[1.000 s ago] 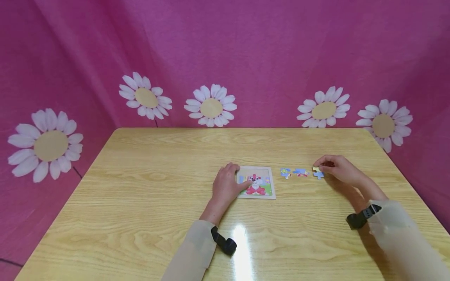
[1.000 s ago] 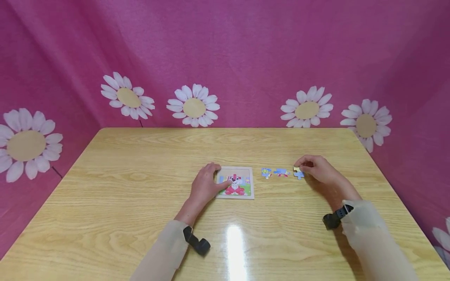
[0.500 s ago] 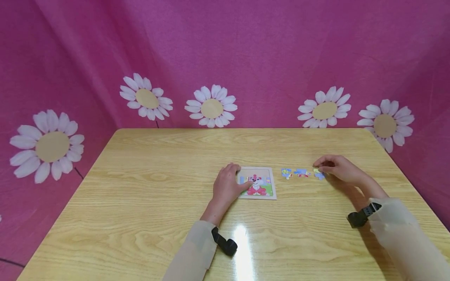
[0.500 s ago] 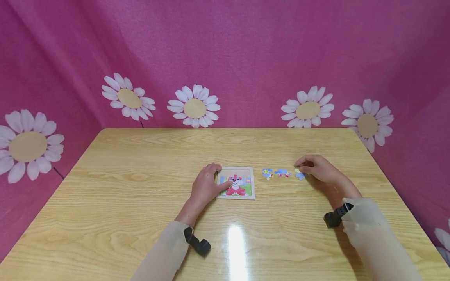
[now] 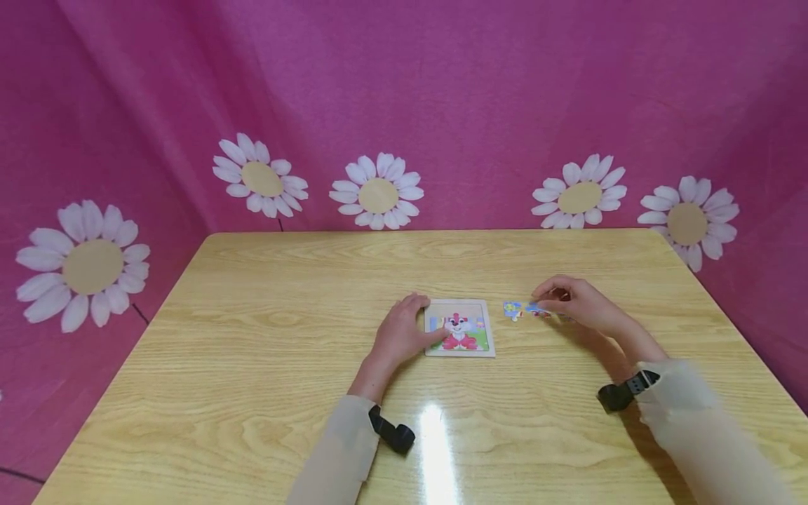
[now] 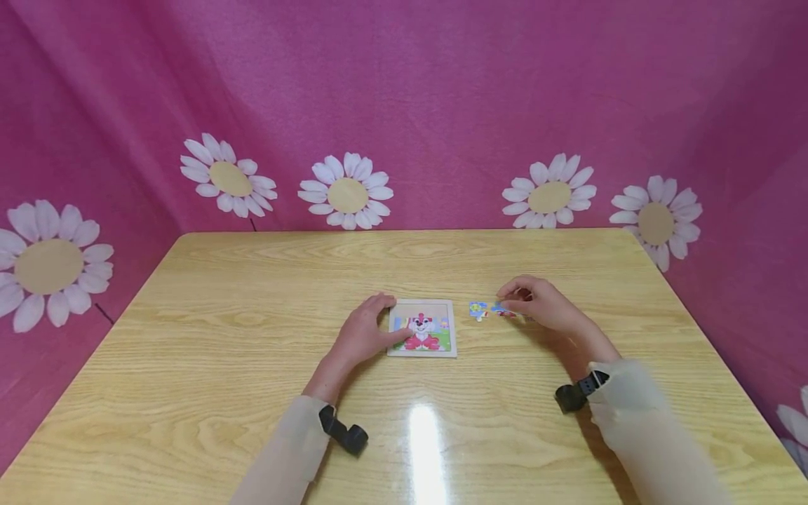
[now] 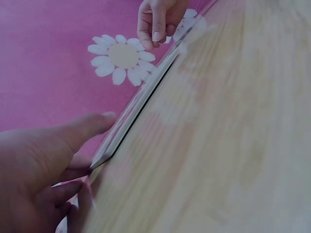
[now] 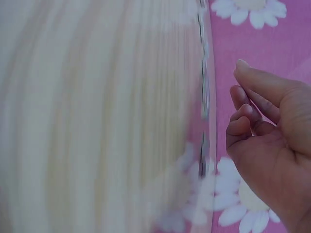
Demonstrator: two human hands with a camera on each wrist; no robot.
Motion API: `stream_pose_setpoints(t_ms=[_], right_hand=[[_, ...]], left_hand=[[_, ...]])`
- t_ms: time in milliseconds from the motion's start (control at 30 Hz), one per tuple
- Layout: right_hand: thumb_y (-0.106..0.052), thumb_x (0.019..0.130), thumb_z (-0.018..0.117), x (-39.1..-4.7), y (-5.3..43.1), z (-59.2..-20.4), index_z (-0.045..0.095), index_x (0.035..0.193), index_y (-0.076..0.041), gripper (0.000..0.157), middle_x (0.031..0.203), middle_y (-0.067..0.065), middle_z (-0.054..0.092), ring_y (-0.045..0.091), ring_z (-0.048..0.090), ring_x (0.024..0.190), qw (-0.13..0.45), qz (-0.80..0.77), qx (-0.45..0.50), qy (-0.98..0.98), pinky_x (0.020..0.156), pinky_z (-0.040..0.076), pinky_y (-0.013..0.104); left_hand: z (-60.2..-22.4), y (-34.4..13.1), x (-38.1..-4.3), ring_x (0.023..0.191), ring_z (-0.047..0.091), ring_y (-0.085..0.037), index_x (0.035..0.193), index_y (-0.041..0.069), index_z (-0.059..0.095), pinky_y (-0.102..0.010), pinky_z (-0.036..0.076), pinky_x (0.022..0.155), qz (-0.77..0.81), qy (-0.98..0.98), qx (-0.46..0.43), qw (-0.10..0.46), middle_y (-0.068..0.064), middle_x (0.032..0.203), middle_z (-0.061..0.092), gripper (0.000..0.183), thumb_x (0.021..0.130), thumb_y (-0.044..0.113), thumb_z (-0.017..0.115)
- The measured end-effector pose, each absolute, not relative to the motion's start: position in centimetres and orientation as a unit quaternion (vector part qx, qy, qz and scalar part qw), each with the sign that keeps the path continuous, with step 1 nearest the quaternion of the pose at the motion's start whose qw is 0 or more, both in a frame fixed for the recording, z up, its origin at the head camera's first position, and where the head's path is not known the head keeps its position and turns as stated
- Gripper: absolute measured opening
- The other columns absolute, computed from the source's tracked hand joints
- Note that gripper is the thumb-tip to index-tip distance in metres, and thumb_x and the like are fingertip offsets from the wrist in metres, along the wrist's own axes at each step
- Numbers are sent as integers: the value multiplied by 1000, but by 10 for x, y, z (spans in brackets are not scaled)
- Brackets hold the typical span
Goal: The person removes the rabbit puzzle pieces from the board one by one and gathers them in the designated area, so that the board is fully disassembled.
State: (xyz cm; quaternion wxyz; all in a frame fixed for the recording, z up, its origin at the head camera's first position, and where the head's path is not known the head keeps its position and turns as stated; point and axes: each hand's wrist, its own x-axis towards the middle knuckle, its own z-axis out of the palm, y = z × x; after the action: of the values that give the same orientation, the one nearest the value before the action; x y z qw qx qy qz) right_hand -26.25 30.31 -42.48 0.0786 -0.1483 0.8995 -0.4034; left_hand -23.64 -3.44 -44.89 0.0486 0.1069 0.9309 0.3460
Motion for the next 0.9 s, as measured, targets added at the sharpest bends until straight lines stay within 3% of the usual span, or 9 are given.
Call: stream_pose_setpoints(t_ms=[300, 900], right_hand=[[-14, 93, 66, -267, 259, -427, 68, 108, -4, 18, 100, 10, 62, 6, 49, 79, 78, -407, -192, 890, 66, 44, 18], [-10, 90, 69, -268, 181, -428, 70, 106, -7, 16, 103, 9, 64, 12, 54, 88, 112, -388, -268, 875, 76, 47, 19]], left_hand=[[-449, -47, -241, 150, 29, -24, 145, 11, 48, -43, 28, 123, 358, 918, 145, 91, -5, 158, 38, 77, 81, 43, 77], [-450, -50, -243, 150, 29, -24, 146, 11, 45, -45, 28, 122, 352, 917, 166, 87, -6, 157, 39, 76, 83, 40, 77]])
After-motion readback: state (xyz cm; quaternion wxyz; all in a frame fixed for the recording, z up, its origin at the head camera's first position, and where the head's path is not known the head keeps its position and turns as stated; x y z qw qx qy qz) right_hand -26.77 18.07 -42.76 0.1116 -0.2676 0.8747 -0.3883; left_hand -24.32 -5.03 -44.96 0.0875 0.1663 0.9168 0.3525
